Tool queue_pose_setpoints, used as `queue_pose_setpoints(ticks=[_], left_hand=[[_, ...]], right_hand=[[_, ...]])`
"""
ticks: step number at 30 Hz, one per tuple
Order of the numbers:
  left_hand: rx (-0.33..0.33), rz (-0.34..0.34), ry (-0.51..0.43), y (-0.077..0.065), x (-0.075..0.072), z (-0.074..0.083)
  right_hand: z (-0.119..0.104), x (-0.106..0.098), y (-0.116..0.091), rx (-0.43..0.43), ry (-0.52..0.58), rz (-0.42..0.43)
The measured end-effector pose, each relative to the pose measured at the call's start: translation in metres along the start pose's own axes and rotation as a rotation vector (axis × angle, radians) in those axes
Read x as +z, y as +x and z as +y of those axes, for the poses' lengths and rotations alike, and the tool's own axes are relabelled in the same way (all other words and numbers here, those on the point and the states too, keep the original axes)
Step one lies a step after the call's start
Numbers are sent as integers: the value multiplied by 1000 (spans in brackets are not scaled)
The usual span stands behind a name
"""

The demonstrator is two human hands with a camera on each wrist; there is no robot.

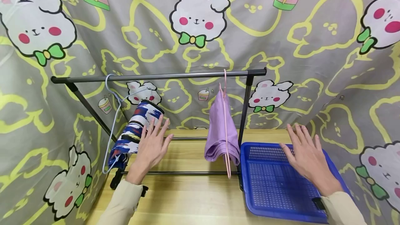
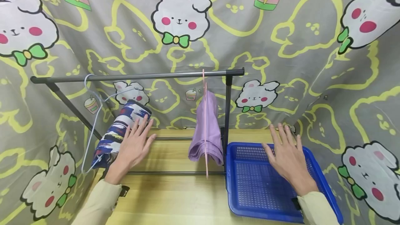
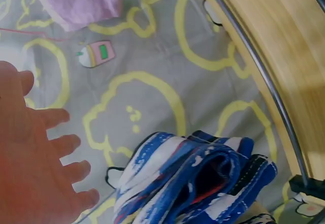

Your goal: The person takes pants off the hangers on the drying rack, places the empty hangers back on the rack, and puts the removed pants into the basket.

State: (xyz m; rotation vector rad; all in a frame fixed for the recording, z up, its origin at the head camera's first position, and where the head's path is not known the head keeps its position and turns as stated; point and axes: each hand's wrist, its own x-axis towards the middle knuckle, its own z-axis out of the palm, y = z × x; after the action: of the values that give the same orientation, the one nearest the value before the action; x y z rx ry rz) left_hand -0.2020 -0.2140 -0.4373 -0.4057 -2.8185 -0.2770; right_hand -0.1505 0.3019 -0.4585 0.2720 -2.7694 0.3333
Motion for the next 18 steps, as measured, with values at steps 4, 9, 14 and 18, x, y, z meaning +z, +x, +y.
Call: queue_pose_setpoints(ticks=[4,9,14,18], left_hand=[[6,-17,-51,-3,-6,13],[48,-4,-211,-9,-18,36],[98,41,-404,-14,-27,63],[138,71,-536,-17,-31,82]], right_hand=[[-6,-7,0,-13,8,20],[-22,-22,6,-63,23,97],[-40,-40,16,-170,80,269],[-57,-53,28,-252,139,361]])
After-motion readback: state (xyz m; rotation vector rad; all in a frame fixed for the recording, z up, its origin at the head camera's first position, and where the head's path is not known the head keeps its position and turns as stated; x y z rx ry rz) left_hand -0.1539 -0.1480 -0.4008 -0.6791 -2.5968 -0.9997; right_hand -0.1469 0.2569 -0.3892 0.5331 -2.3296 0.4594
